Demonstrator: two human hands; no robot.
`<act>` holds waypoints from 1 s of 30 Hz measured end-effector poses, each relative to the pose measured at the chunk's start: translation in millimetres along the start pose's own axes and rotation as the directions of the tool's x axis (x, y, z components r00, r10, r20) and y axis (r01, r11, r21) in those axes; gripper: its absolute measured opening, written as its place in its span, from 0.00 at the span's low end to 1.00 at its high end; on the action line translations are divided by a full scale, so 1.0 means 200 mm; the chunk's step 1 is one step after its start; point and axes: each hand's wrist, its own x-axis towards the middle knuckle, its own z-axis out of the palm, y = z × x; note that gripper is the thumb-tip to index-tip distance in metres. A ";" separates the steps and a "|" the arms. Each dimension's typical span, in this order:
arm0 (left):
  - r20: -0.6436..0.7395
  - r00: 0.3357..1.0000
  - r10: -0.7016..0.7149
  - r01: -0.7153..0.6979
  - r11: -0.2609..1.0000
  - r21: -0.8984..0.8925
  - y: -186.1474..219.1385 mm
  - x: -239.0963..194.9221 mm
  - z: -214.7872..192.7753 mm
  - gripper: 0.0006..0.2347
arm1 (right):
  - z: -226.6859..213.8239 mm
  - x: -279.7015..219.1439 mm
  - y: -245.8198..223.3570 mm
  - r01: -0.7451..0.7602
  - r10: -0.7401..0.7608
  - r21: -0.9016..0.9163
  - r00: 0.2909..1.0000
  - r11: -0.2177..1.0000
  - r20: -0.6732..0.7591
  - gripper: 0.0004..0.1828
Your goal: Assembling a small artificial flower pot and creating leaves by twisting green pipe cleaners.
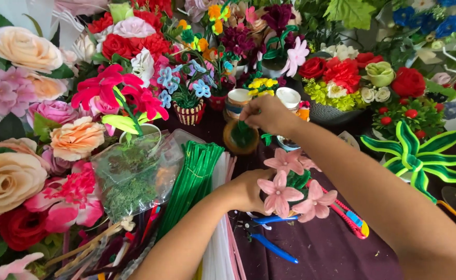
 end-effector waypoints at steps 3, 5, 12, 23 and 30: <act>-0.113 0.992 0.046 -0.043 0.998 0.036 0.11 -0.02 -0.10 0.29 | 0.03 -0.02 0.01 -0.030 0.028 0.041 0.999 0.999 0.042 0.08; -0.173 0.985 0.015 0.009 0.990 0.141 -0.08 0.01 -0.09 0.29 | 0.03 -0.01 0.01 -0.064 0.061 0.049 0.996 0.997 0.058 0.08; -0.514 0.858 0.003 0.302 0.806 0.509 -0.03 -0.01 -0.12 0.26 | -0.02 -0.04 -0.12 -0.111 0.094 0.165 0.990 0.980 0.104 0.21; -0.536 0.844 -0.020 0.416 0.657 0.629 -0.15 0.08 -0.01 0.27 | -0.03 -0.10 -0.24 -0.017 0.049 -0.236 0.990 0.972 0.130 0.15; -0.567 0.823 0.025 0.436 0.612 0.660 -0.21 0.12 0.05 0.30 | -0.01 -0.09 -0.17 -0.071 0.080 -0.228 0.996 0.971 0.032 0.13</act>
